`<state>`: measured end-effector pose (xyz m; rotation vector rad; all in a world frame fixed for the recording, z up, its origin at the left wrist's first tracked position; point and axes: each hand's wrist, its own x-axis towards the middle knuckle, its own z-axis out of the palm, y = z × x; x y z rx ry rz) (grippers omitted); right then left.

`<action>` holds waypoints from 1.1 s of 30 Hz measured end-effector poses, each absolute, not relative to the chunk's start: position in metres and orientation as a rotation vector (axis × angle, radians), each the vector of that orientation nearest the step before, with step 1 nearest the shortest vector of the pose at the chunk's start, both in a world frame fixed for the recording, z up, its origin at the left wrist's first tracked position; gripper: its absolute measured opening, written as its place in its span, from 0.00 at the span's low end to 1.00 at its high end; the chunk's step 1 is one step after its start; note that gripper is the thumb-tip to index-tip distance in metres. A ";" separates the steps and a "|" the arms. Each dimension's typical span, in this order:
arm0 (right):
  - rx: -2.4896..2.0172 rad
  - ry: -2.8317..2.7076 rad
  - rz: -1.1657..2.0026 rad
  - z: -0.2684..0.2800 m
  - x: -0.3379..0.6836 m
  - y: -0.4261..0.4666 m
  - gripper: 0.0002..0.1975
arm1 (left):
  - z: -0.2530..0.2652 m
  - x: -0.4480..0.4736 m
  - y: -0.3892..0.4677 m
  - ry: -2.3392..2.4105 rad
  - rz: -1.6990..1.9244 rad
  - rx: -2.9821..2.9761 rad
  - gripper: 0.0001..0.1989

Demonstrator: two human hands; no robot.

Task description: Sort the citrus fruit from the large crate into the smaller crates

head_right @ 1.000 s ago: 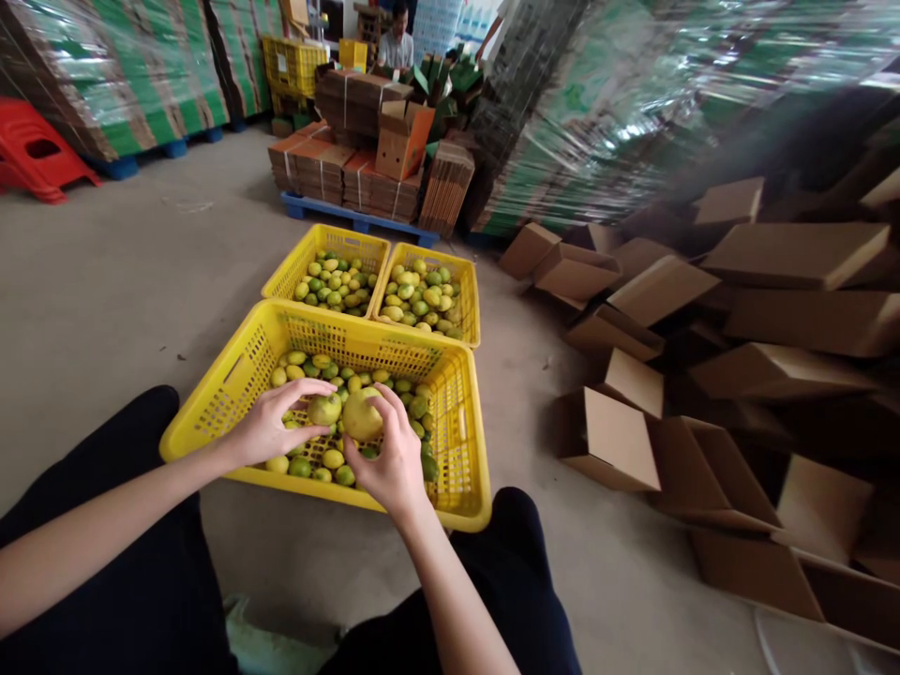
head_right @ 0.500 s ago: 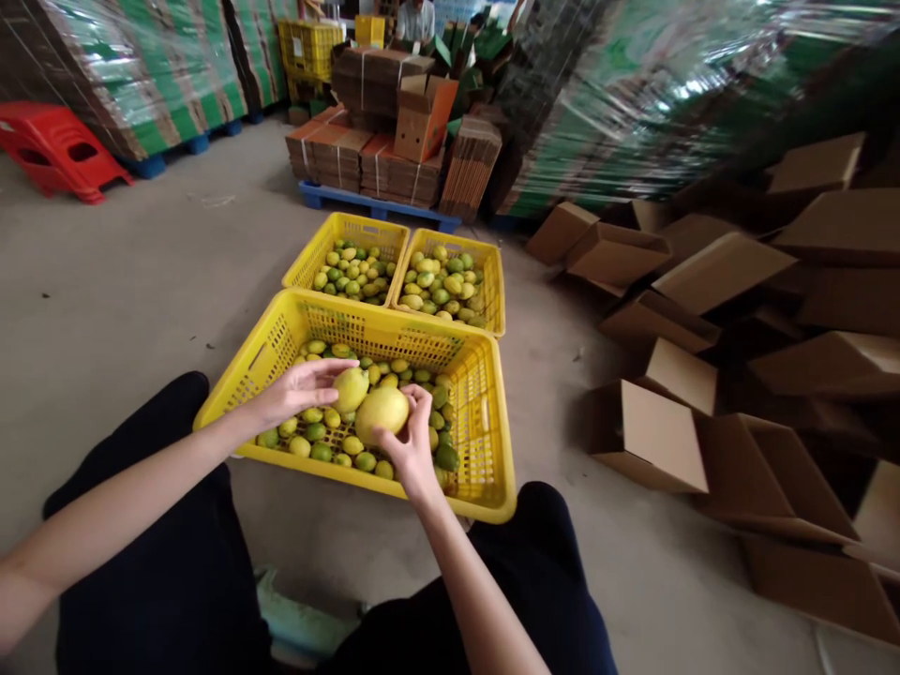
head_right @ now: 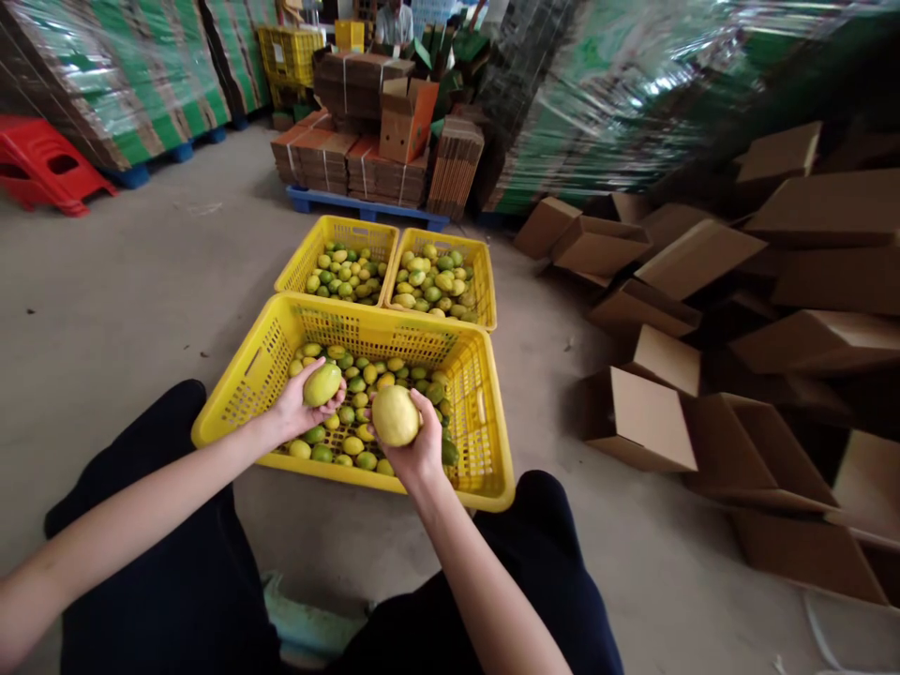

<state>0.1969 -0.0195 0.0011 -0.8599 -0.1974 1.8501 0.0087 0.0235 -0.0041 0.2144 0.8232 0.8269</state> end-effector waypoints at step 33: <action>-1.054 -1.048 1.087 0.006 0.216 -0.007 0.30 | 0.012 -0.001 0.017 0.878 1.157 1.266 0.25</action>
